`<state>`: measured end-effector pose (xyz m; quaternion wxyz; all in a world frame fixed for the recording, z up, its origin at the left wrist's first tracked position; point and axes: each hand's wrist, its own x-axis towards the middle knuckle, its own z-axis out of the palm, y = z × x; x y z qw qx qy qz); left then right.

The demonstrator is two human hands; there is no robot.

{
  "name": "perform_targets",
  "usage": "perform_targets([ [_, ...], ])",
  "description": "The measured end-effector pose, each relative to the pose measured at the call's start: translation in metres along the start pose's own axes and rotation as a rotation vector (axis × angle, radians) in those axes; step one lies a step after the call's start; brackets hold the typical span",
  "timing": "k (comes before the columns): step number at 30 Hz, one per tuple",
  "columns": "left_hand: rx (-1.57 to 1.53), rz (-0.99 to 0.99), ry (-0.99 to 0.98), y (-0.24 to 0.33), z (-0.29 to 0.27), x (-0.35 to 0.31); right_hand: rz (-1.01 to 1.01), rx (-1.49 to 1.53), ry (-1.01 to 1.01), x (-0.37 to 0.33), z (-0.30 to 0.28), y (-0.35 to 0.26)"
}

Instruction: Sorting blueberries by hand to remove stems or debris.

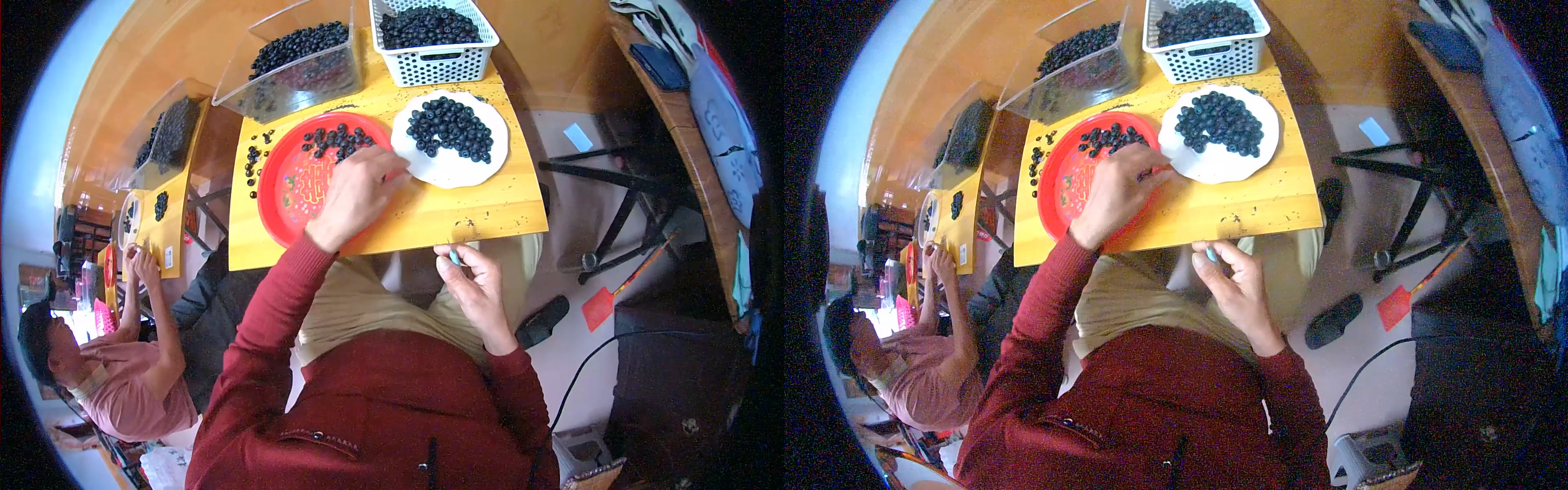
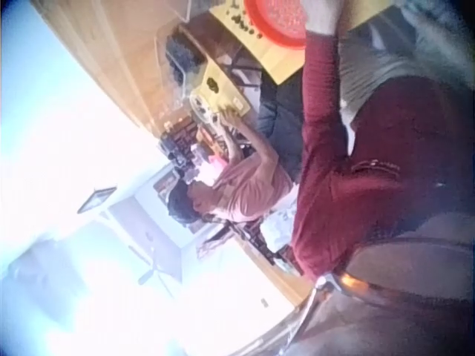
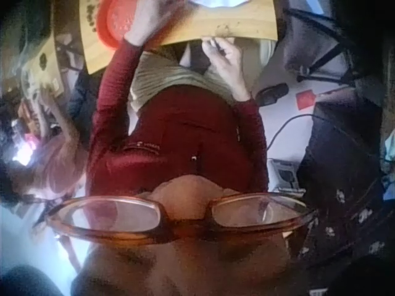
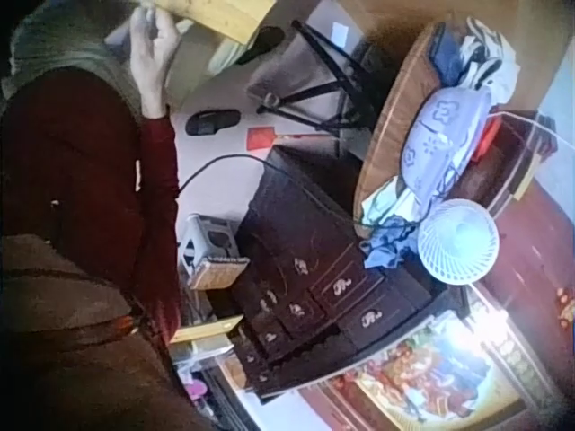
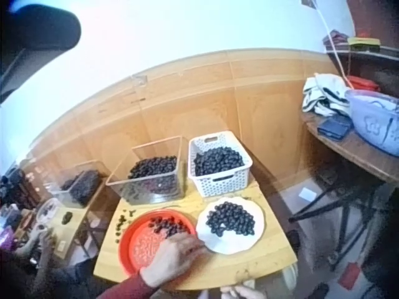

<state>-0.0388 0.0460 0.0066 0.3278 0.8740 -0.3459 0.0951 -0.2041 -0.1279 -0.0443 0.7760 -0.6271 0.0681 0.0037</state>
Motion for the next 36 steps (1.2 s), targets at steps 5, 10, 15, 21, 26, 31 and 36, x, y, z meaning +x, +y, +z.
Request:
perform_targets([
  [5,0.173,0.08,-0.117,-0.001,0.025,0.04,0.023,0.014,0.029,-0.003,-0.007,0.005],
  [10,0.322,0.078,-0.315,-0.008,0.04,0.061,-0.024,0.012,0.069,-0.008,-0.013,0.003],
  [15,0.327,0.084,-0.351,-0.007,0.043,0.067,0.008,0.042,0.087,-0.01,-0.022,0.007],
  [21,-0.047,0.125,-0.206,0.001,0.038,0.058,0.026,0.115,0.126,-0.008,-0.031,0.01],
  [26,-0.556,-0.139,-0.142,0.005,0.038,0.041,0.008,0.139,0.139,-0.005,-0.029,0.006],
  [31,-0.838,-0.34,-0.146,0.015,0.026,0.026,0.051,0.141,0.14,-0.003,-0.031,0.009],
  [36,-1.133,-0.432,-0.085,0.023,0.018,0.004,0.042,0.088,0.167,0.001,-0.023,0.002],
])
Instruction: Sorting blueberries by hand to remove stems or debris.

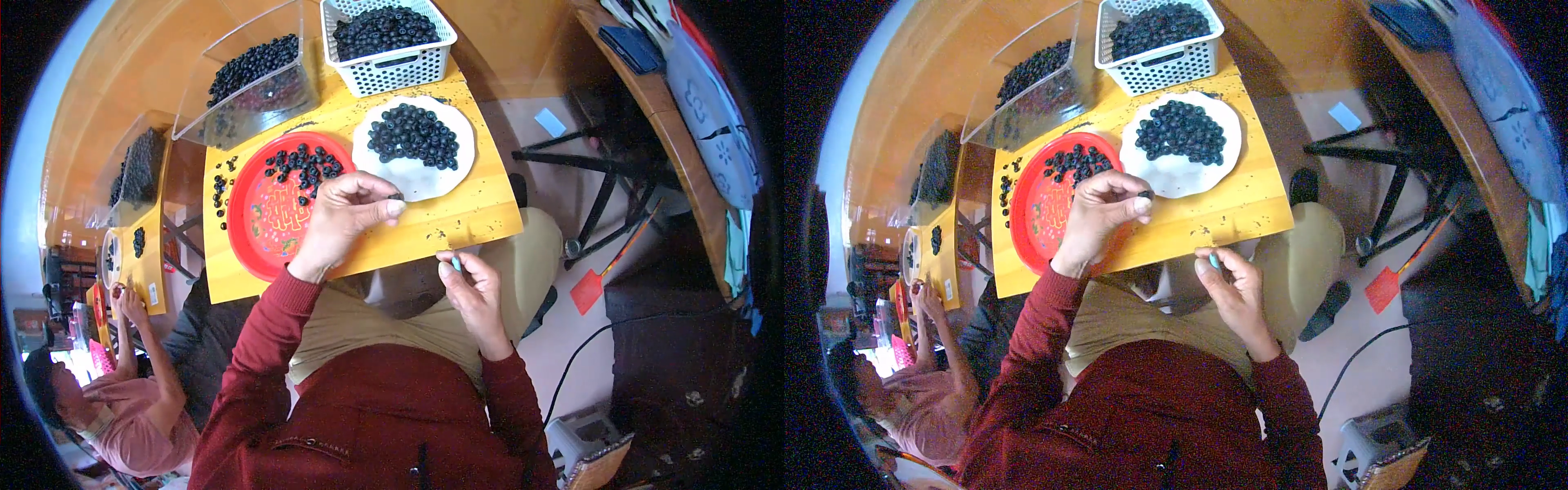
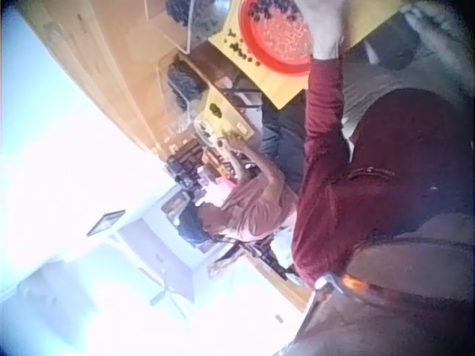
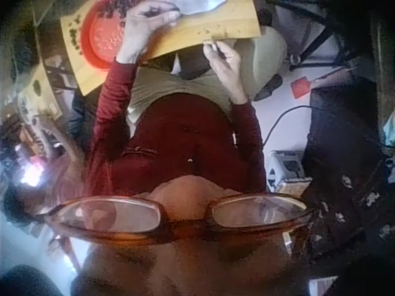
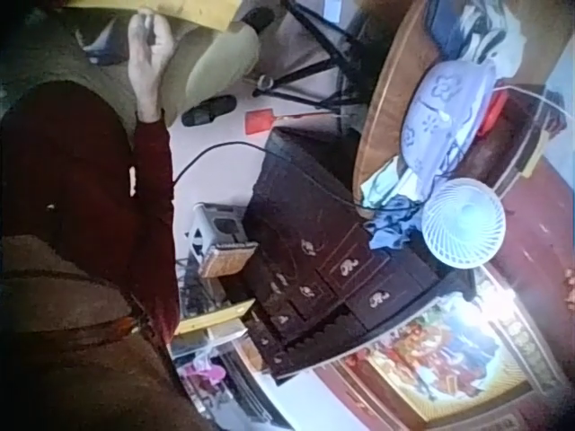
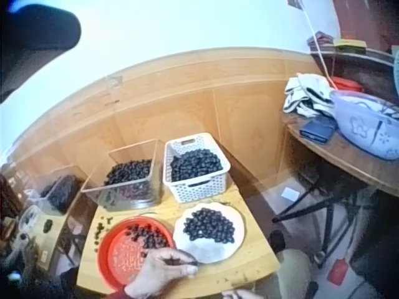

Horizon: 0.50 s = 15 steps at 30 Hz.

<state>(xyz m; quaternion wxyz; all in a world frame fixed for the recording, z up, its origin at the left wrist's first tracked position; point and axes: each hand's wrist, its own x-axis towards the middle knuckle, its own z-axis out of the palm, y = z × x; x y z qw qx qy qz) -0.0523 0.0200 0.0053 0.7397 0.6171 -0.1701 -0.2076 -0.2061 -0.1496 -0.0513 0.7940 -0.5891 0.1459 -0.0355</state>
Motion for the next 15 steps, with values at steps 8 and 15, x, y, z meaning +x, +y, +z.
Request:
perform_targets([
  [8,-0.53,-0.119,0.0,-0.016,-0.016,-0.033,0.007,-0.05,-0.019,0.002,0.012,-0.004],
  [15,-0.603,-0.193,0.061,-0.017,-0.023,-0.05,0.057,-0.085,0.019,0.002,0.033,-0.007],
])
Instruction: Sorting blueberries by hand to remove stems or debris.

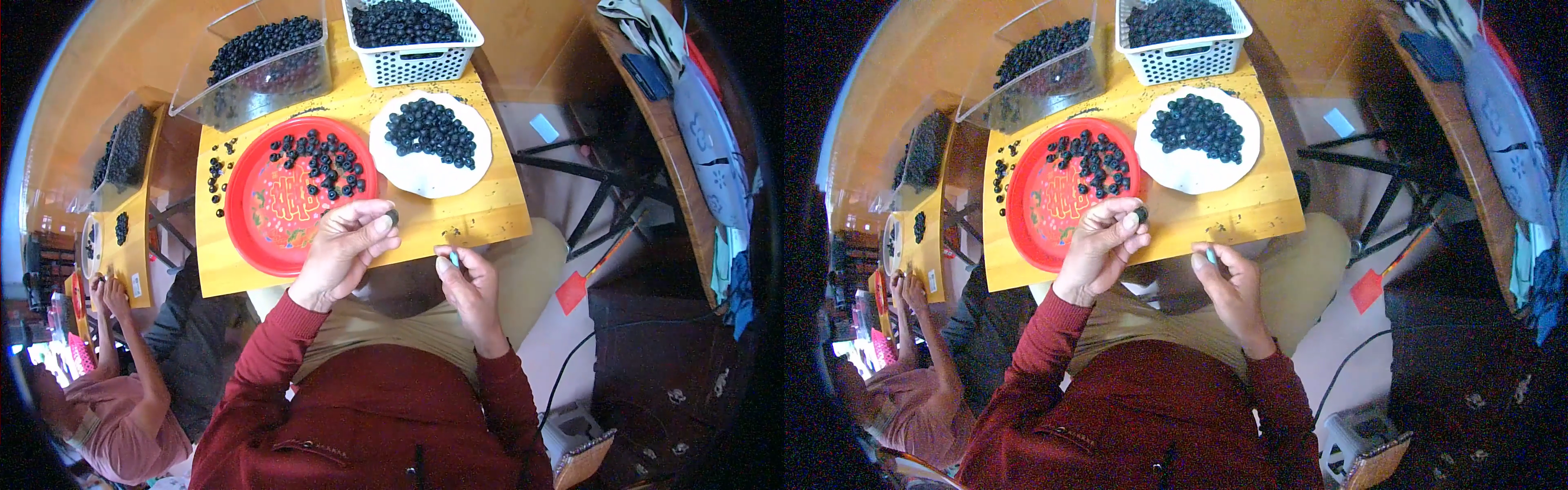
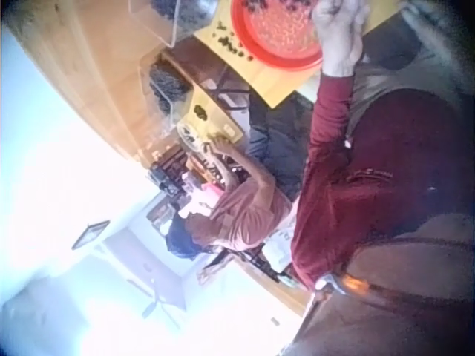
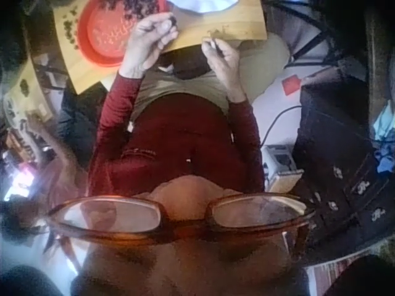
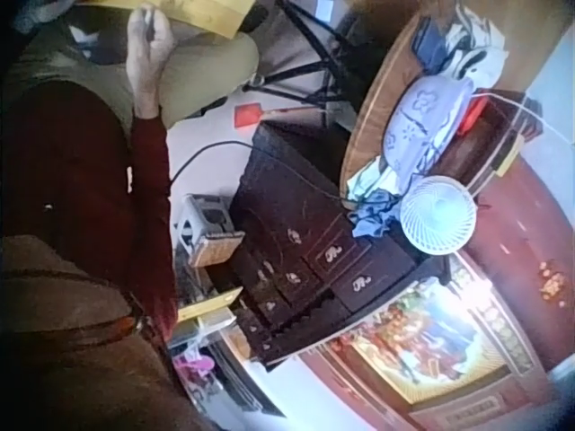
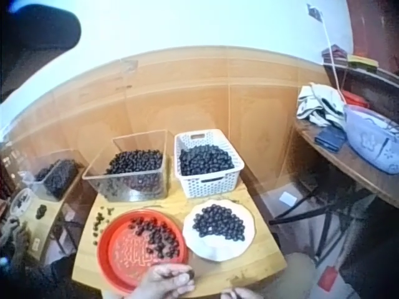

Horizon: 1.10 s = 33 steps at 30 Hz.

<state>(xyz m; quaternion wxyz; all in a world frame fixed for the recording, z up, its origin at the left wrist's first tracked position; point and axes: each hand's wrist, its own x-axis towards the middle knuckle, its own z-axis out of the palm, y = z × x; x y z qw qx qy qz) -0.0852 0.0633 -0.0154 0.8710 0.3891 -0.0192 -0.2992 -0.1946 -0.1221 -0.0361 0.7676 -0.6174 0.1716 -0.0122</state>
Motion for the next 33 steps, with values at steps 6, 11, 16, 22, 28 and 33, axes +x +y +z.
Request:
perform_targets([
  [6,-0.053,0.006,-0.023,0.002,-0.012,-0.003,-0.069,-0.15,0.025,0.005,0.017,-0.009],
  [11,-0.096,-0.025,-0.058,-0.001,-0.018,-0.006,-0.154,-0.25,-0.025,0.011,0.037,-0.028],
  [16,-0.08,-0.053,-0.111,-0.003,-0.013,-0.006,-0.525,-0.259,-0.074,0.029,0.047,-0.026],
  [22,0.057,0.0,-0.146,0.0,-0.013,-0.003,-0.413,-0.015,-0.156,0.032,0.051,-0.028],
  [28,0.04,0.02,-0.2,0.003,-0.012,-0.006,-0.079,0.219,-0.247,0.029,0.044,-0.038],
  [33,0.021,0.041,-0.221,0.001,-0.014,-0.007,-0.053,0.245,-0.28,0.029,0.038,-0.035],
])
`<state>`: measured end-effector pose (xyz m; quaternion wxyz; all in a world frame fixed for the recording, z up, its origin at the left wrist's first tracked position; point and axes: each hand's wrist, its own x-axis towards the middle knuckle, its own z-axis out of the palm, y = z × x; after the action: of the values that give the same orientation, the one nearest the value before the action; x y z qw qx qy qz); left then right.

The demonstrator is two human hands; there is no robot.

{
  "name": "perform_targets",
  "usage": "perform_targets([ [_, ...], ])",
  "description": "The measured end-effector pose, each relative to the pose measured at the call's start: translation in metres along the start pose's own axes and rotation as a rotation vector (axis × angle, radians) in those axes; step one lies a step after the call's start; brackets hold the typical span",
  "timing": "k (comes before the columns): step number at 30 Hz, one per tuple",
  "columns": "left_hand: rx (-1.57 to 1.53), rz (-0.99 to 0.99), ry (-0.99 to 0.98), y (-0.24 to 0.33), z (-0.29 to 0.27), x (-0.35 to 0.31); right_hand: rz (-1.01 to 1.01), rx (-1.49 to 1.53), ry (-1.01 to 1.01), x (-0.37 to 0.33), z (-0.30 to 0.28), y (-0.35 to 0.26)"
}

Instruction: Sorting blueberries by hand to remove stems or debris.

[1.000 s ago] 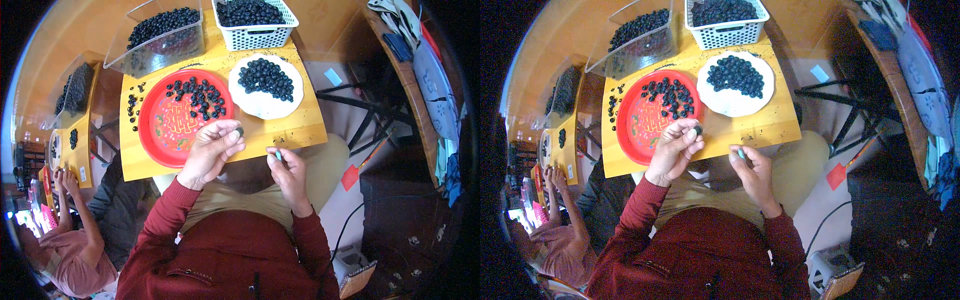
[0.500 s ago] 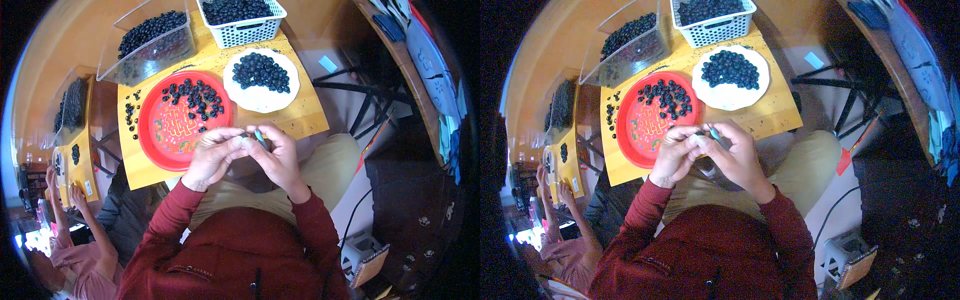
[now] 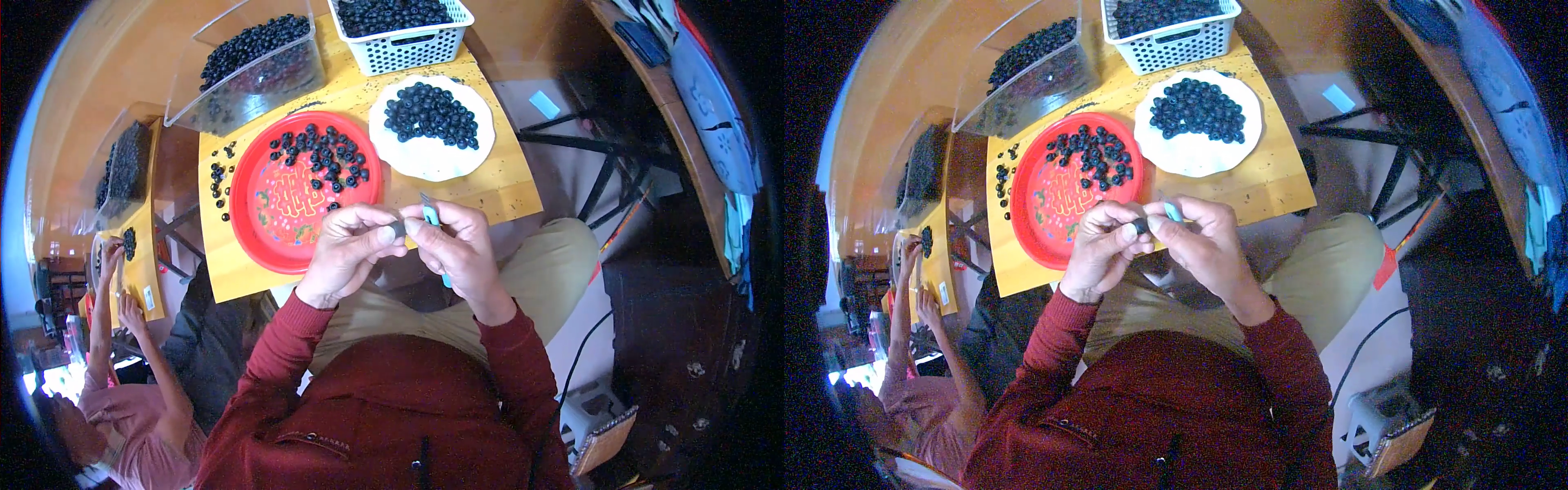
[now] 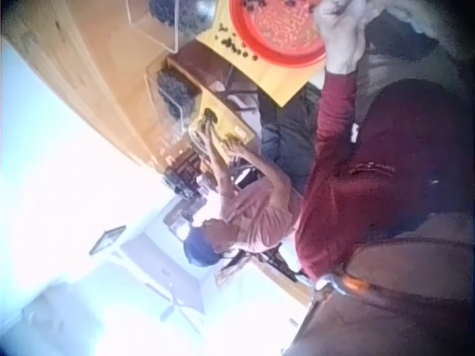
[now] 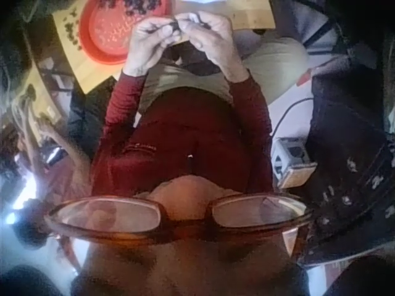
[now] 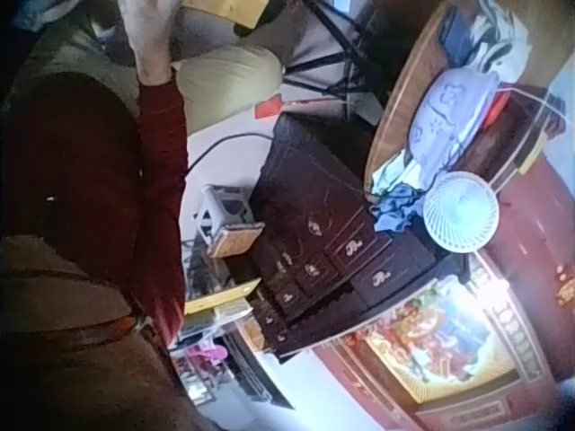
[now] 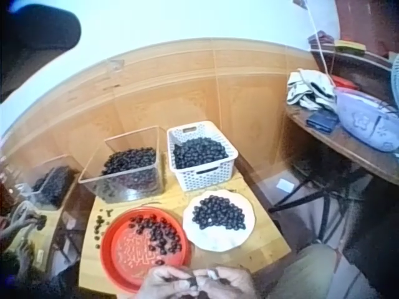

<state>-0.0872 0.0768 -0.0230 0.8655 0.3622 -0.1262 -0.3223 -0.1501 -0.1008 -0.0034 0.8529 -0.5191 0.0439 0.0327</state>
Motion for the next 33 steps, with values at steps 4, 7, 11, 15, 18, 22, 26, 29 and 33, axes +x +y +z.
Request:
perform_targets([
  [4,0.003,0.004,0.039,0.001,0.005,0.001,-0.364,-0.41,0.006,0.0,0.005,0.001],
  [7,0.001,0.02,0.05,-0.001,0.001,0.001,-0.447,-0.683,-0.078,-0.002,0.001,-0.008],
  [11,0.008,0.034,0.033,-0.001,0.001,0.0,-0.482,-0.711,-0.078,-0.004,0.0,-0.005],
  [15,-0.003,0.047,0.042,-0.002,-0.001,-0.003,-0.553,-0.797,-0.085,-0.004,-0.001,-0.004],
  [18,-0.022,0.044,0.069,-0.003,-0.001,-0.004,-0.58,-0.832,-0.082,-0.003,-0.001,-0.004],
  [22,-0.007,0.05,0.064,-0.004,0.003,-0.004,-0.571,-0.836,-0.072,-0.004,-0.003,-0.004],
  [26,0.001,0.05,0.051,-0.005,0.005,-0.003,-0.583,-0.823,-0.071,-0.004,-0.005,-0.004],
  [29,0.009,0.058,0.05,-0.005,0.008,-0.002,-0.589,-0.809,-0.067,-0.004,-0.007,-0.004],
  [33,0.015,0.086,0.003,-0.007,0.012,-0.001,-0.576,-0.77,-0.079,-0.004,-0.011,-0.004],
])
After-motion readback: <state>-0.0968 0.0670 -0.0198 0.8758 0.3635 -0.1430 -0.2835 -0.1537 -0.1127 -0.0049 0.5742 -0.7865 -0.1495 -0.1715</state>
